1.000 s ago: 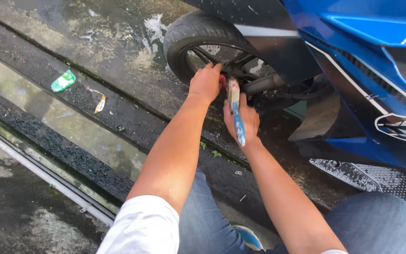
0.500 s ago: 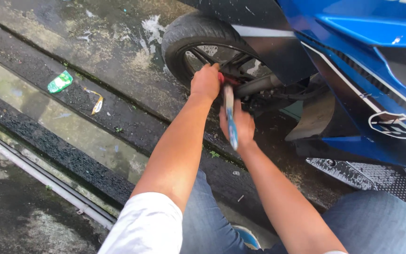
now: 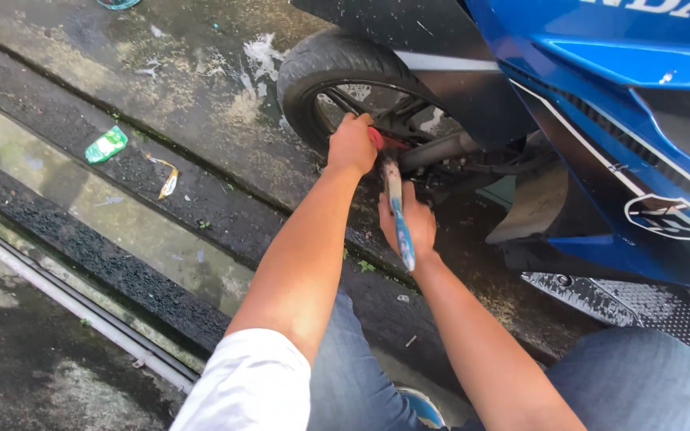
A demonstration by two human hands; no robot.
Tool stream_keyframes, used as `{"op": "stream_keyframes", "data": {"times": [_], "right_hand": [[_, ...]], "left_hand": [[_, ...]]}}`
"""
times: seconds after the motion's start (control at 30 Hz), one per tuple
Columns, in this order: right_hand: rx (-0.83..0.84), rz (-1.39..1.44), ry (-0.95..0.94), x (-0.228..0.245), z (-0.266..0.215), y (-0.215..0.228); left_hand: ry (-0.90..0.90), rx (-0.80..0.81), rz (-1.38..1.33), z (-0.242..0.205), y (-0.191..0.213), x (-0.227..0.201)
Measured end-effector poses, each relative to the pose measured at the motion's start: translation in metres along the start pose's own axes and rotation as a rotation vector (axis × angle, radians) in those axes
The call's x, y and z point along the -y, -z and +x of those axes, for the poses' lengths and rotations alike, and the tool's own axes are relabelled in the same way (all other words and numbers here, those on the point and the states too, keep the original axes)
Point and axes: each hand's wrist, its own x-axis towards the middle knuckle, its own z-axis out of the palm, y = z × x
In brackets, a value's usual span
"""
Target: The person washes and details a motorcycle by scrubbing its surfaces with a brush and wiping them with a cloth, alternating between the two tools and hands.
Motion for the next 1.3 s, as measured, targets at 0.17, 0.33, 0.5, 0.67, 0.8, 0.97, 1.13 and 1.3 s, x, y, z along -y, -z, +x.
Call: {"op": "stream_keyframes", "data": {"times": [0.17,0.33,0.5,0.67,0.8,0.97,1.13,1.3], "right_hand": [[0.054,0.008,-0.066,-0.017,0.000,-0.021],[0.122,0.197,-0.194,-0.024,0.016,-0.041],[0.138,0.117,-0.213,-0.001,0.011,-0.025],[0.005,0.187,-0.104,-0.022,0.012,-0.035],[-0.148,0.196,-0.039,-0.004,0.003,-0.013],[-0.182,0.183,0.025,0.019,-0.007,0.004],[0.037,0.056,-0.041,-0.003,0.002,-0.016],[-0.123,0.118,0.102,-0.011,-0.001,-0.010]], "left_hand": [[0.025,0.021,-0.031,-0.003,0.005,-0.002],[0.043,0.034,-0.061,0.014,-0.006,0.012],[0.051,0.040,-0.091,0.023,-0.012,0.014],[0.063,0.069,-0.207,0.017,-0.006,0.015],[0.025,0.068,-0.228,0.016,-0.003,0.018],[0.008,0.087,-0.278,0.004,0.009,0.011],[0.012,0.088,-0.281,0.020,-0.004,0.024],[0.027,0.059,-0.278,0.033,-0.023,0.032]]}}
